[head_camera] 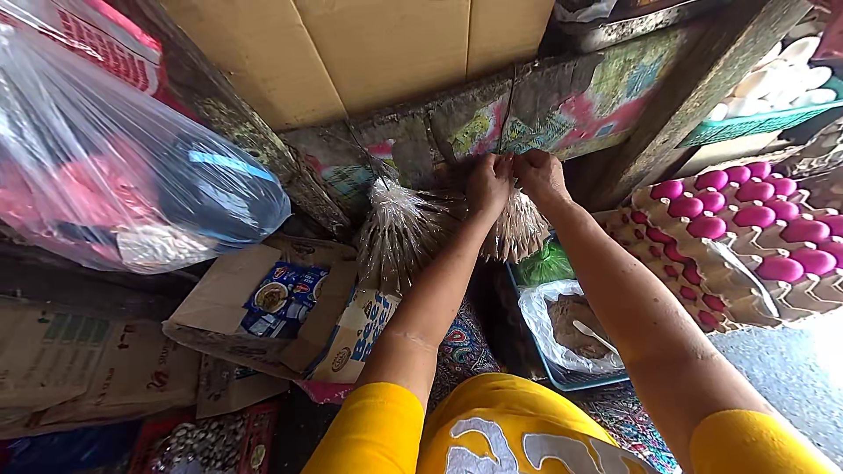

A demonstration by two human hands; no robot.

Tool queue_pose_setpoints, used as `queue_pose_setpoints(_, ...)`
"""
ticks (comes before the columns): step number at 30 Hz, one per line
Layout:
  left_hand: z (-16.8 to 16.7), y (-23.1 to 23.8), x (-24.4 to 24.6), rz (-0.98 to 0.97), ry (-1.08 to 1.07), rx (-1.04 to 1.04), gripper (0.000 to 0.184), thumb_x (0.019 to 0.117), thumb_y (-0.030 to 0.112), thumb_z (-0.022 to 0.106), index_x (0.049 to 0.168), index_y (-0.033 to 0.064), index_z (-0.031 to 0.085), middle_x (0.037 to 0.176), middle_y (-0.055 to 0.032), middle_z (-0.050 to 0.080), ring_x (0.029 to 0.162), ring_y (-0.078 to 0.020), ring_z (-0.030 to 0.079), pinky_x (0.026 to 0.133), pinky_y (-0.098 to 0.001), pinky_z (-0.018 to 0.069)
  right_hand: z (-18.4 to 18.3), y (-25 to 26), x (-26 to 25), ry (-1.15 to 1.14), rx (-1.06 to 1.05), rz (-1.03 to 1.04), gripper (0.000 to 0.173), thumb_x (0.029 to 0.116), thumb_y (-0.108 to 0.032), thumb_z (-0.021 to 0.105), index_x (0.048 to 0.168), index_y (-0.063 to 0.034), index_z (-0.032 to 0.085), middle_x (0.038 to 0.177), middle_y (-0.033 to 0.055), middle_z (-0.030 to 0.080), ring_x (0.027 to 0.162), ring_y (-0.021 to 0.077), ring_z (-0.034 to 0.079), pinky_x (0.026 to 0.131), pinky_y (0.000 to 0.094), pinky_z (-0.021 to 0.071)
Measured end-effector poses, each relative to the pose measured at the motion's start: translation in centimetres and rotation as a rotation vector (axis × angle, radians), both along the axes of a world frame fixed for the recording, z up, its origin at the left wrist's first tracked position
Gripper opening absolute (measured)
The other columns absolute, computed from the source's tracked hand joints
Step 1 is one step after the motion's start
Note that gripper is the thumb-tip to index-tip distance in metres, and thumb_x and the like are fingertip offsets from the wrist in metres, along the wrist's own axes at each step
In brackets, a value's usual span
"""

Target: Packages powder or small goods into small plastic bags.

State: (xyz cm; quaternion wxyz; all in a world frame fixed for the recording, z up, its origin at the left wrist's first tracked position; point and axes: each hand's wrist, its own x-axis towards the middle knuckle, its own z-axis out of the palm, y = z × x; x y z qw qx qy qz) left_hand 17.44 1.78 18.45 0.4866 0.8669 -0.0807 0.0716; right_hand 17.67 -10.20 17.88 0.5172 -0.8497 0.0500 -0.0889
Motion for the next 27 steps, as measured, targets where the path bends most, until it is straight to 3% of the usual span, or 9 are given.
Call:
queue_pose_setpoints(10,-0.1,-0.5,0.3,0.035,0.030,-0.009,0.033,0.1094,0.030,0.048,0.115,0.0017,0.065,0.103,-0.0165,0.069,0.099,-0.0289,0.067,0.091,-0.0498,0.0513,-0.7,0.3,0.7,0.022,0.043,-0.019,0.035,0.1098,-0.027,0.045,0.113,0.0013,0.065,0.096,0.0173,0.067,0.083,0.0262,0.066,0.080,0.0478,0.0536)
queue_pose_setpoints(16,0.4,-0.5,0.1,0.045,0.052,0.024,0.033,0.1096,0.030,0.047,0.117,0.0028,0.065,0.106,-0.0161,0.070,0.102,-0.0292,0.067,0.092,-0.0496,0.0513,-0.4,1.0,0.8,0.046,-0.022,-0.057,0.037,0.1104,-0.025,0.042,0.115,0.0038,0.064,0.110,0.0242,0.067,0.103,0.0356,0.066,0.092,0.0557,0.0501)
queue_pose_setpoints(20,0.5,-0.6,-0.1,0.065,0.033,0.084,0.033,0.1095,0.028,0.047,0.118,0.0021,0.066,0.109,-0.0171,0.070,0.106,-0.0305,0.067,0.095,-0.0502,0.0513,-0.7,1.2,0.9,0.029,-0.018,-0.073,0.037,0.1097,-0.024,0.042,0.117,0.0035,0.065,0.114,0.0246,0.066,0.108,0.0361,0.064,0.093,0.0563,0.0482)
queue_pose_setpoints(24,0.4,-0.9,-0.3,0.083,-0.001,0.131,0.035,0.1097,0.027,0.046,0.120,-0.0007,0.065,0.115,-0.0188,0.069,0.112,-0.0313,0.066,0.098,-0.0497,0.0505,-0.1,1.6,0.7,0.079,-0.080,-0.089,0.039,0.1105,-0.024,0.040,0.123,0.0037,0.065,0.128,0.0251,0.065,0.126,0.0385,0.059,0.107,0.0585,0.0419)
queue_pose_setpoints(27,-0.2,-1.1,-0.5,0.116,-0.019,0.165,0.034,0.1092,0.027,0.047,0.118,-0.0002,0.066,0.114,-0.0181,0.069,0.110,-0.0307,0.067,0.096,-0.0492,0.0514,-0.4,2.1,0.4,0.109,-0.152,-0.119,0.041,0.1108,-0.026,0.038,0.122,0.0035,0.064,0.127,0.0262,0.065,0.126,0.0409,0.059,0.105,0.0604,0.0434)
